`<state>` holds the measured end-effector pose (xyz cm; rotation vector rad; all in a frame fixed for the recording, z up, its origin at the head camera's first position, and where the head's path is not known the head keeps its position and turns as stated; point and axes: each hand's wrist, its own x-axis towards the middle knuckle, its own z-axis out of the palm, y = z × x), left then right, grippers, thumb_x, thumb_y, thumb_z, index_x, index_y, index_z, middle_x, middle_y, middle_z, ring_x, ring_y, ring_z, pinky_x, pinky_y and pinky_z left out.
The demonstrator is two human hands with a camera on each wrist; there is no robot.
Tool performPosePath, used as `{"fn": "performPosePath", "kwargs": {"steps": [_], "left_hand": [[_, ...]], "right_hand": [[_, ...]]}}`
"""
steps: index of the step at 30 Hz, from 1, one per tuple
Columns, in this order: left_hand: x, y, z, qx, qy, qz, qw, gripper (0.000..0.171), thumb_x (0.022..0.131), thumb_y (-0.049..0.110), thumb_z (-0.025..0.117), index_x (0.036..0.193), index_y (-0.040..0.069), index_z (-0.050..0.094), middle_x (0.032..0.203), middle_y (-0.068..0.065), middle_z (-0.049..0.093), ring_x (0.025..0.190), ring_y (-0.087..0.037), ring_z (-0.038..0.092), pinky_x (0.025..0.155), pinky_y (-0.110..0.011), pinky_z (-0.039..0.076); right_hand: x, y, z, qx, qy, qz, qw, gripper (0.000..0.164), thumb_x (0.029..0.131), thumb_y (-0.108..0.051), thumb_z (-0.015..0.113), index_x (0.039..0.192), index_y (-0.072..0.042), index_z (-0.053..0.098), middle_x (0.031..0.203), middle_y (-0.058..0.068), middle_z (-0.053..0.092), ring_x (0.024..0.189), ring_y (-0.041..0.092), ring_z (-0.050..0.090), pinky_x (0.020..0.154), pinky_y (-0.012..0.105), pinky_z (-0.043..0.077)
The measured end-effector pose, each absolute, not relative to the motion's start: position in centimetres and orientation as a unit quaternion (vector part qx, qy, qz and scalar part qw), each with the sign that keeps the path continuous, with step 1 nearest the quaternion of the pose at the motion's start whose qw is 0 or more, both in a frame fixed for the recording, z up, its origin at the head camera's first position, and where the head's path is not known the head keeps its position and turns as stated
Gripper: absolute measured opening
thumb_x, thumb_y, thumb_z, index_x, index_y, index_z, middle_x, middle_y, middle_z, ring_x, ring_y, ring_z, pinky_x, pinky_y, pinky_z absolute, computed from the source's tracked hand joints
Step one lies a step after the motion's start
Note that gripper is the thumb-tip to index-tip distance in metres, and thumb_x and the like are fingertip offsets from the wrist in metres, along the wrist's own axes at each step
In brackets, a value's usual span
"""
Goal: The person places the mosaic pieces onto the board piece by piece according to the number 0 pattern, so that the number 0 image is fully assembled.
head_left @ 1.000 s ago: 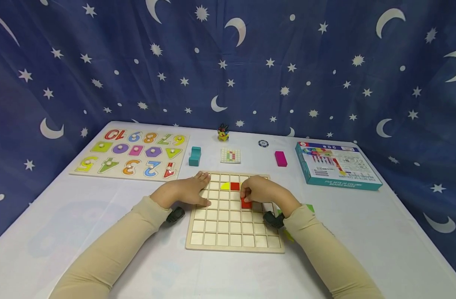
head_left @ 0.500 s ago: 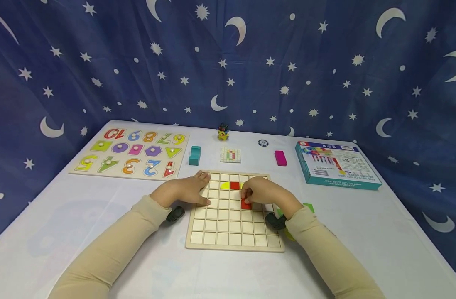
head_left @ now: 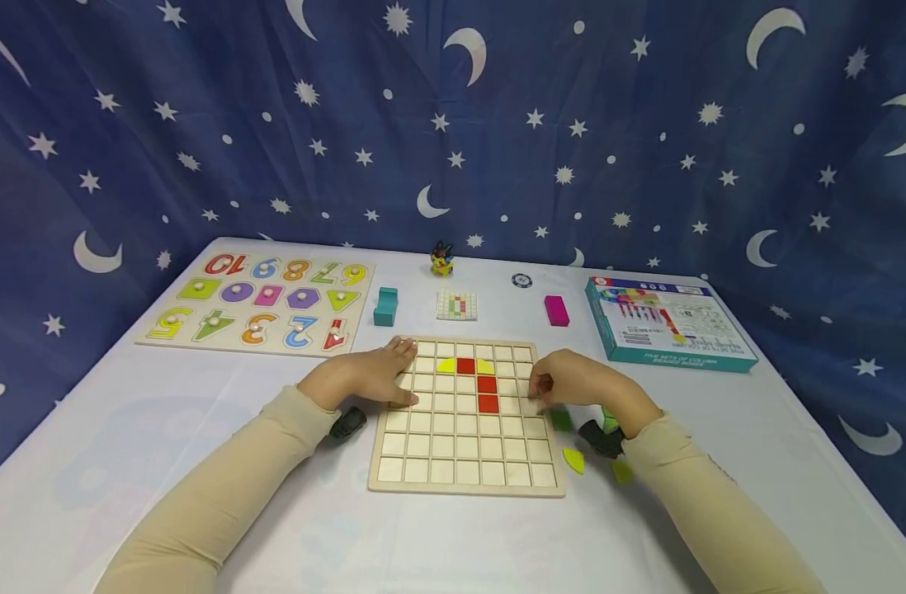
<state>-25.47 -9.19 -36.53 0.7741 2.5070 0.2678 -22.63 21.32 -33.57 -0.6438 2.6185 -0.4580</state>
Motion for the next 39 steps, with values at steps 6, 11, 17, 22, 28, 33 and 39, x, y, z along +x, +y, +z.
{"fn": "performPosePath", "kwargs": {"steps": [6, 11, 17, 22, 28, 33, 39], "left_hand": [[-25.5, -9.2, -36.6, 0.283, 0.920, 0.103, 0.250, 0.088, 0.089, 0.044, 0.054, 0.146, -0.002, 0.008, 0.154, -0.017, 0.000, 0.142, -0.031, -0.005, 0.115, -0.044, 0.007], [-25.4, -9.1, -36.6, 0.286, 0.921, 0.101, 0.247, 0.088, 0.089, 0.044, 0.054, 0.146, -0.002, 0.008, 0.154, -0.017, 0.001, 0.142, -0.031, -0.004, 0.115, -0.044, 0.007], [-25.4, -9.2, -36.6, 0.285, 0.920, 0.103, 0.247, 0.088, 0.088, 0.045, 0.054, 0.146, -0.002, 0.008, 0.154, -0.017, 0.001, 0.142, -0.030, -0.004, 0.115, -0.044, 0.008], [-25.4, -9.2, -36.5, 0.283, 0.920, 0.107, 0.249, 0.088, 0.088, 0.045, 0.054, 0.146, -0.002, 0.008, 0.154, -0.017, 0.001, 0.142, -0.030, -0.005, 0.115, -0.045, 0.007], [-25.4, -9.2, -36.5, 0.285, 0.919, 0.105, 0.250, 0.087, 0.089, 0.045, 0.054, 0.146, -0.002, 0.008, 0.154, -0.017, 0.001, 0.142, -0.030, -0.005, 0.115, -0.045, 0.007], [-25.4, -9.2, -36.5, 0.286, 0.919, 0.104, 0.249, 0.087, 0.089, 0.044, 0.054, 0.146, -0.002, 0.008, 0.154, -0.017, 0.001, 0.142, -0.031, -0.005, 0.115, -0.045, 0.007], [-25.4, -9.2, -36.6, 0.286, 0.920, 0.105, 0.248, 0.087, 0.089, 0.044, 0.054, 0.146, -0.002, 0.008, 0.154, -0.017, 0.001, 0.142, -0.031, -0.005, 0.115, -0.044, 0.007]], "right_hand": [[-21.7, 23.7, -33.7, -0.193, 0.942, -0.171, 0.216, 0.008, 0.079, -0.010, 0.072, 0.083, -0.009, 0.066, 0.074, -0.001, 0.056, 0.070, 0.014, 0.048, 0.063, 0.026, 0.043], [-20.5, 25.4, -34.3, -0.172, 0.942, -0.184, 0.223, 0.009, 0.077, -0.011, 0.073, 0.082, -0.009, 0.065, 0.072, -0.001, 0.056, 0.070, 0.014, 0.048, 0.062, 0.027, 0.043], [-19.5, 26.8, -34.6, -0.138, 0.947, -0.183, 0.225, 0.012, 0.074, -0.013, 0.075, 0.082, -0.012, 0.066, 0.072, -0.001, 0.056, 0.071, 0.015, 0.048, 0.063, 0.027, 0.043], [-18.9, 27.3, -34.7, -0.111, 0.947, -0.175, 0.244, 0.016, 0.072, -0.008, 0.076, 0.084, -0.011, 0.067, 0.074, 0.000, 0.056, 0.073, 0.016, 0.049, 0.066, 0.028, 0.046], [-18.6, 27.1, -34.9, -0.103, 0.946, -0.174, 0.253, 0.023, 0.067, 0.001, 0.077, 0.080, -0.011, 0.062, 0.075, 0.001, 0.054, 0.074, 0.017, 0.049, 0.065, 0.028, 0.047], [-18.5, 26.9, -34.8, -0.116, 0.945, -0.172, 0.253, 0.024, 0.067, 0.000, 0.078, 0.077, -0.010, 0.058, 0.074, 0.002, 0.052, 0.072, 0.016, 0.048, 0.063, 0.028, 0.044], [-18.5, 26.5, -34.9, -0.103, 0.948, -0.162, 0.253, 0.020, 0.071, 0.000, 0.075, 0.076, -0.011, 0.059, 0.074, 0.002, 0.053, 0.073, 0.017, 0.048, 0.063, 0.028, 0.043]]}}
